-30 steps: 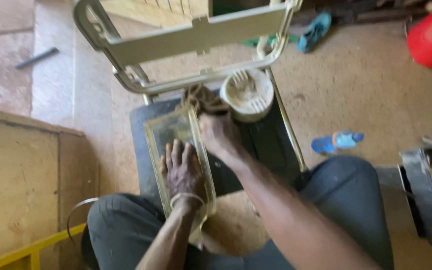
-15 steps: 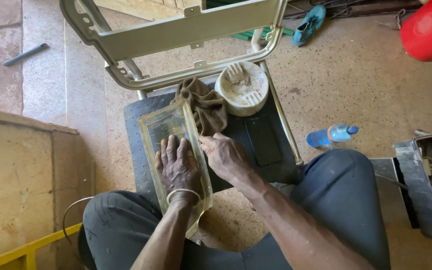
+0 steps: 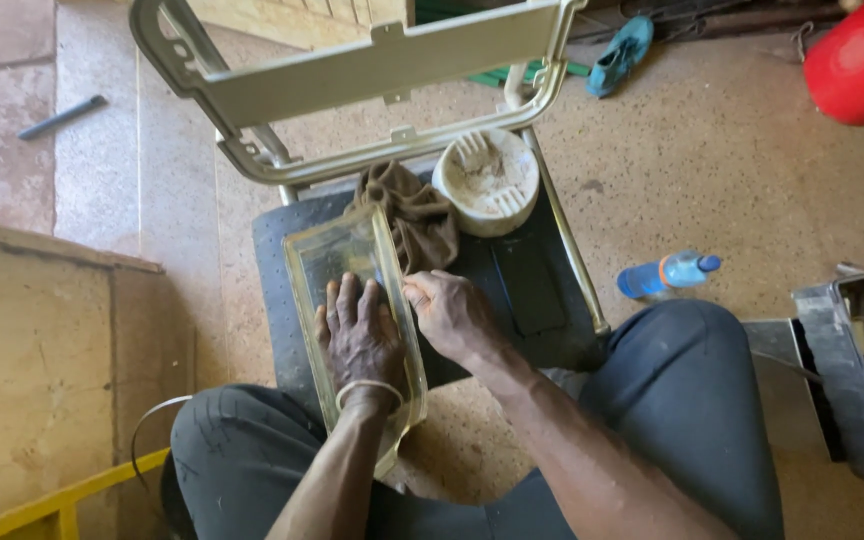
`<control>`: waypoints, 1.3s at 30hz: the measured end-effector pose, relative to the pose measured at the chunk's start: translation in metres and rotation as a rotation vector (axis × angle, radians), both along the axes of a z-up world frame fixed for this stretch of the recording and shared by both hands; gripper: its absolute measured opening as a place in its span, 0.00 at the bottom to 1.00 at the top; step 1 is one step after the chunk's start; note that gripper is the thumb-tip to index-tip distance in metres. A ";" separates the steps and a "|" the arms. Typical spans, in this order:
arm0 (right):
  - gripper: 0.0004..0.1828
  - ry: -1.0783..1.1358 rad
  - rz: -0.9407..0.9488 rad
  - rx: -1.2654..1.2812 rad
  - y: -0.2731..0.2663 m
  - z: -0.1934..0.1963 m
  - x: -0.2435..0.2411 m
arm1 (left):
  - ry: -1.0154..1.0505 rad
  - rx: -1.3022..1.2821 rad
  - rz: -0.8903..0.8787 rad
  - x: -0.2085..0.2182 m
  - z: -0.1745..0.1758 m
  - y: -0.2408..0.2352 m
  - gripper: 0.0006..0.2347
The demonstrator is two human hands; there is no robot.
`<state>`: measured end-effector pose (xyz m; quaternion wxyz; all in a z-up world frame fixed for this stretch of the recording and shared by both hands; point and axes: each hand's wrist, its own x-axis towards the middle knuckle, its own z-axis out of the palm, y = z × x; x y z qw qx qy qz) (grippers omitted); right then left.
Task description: The person scrapes the edges and surface of a rectangular glass cover with a small blade, periodically wiping the glass with a cloth and using a long thin metal rod to clear debris from the side channels.
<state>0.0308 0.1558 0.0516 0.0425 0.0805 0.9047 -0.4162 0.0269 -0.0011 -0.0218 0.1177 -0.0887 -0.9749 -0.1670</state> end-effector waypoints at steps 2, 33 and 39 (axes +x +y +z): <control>0.18 -0.013 -0.046 -0.045 0.002 -0.004 0.002 | 0.009 0.019 -0.013 -0.001 0.000 -0.001 0.18; 0.19 -0.018 0.021 0.076 0.010 -0.014 -0.026 | 0.051 0.009 -0.001 -0.006 0.007 0.002 0.17; 0.17 0.025 -0.004 0.094 0.009 -0.019 -0.032 | 0.070 -0.005 -0.018 -0.005 0.000 0.000 0.18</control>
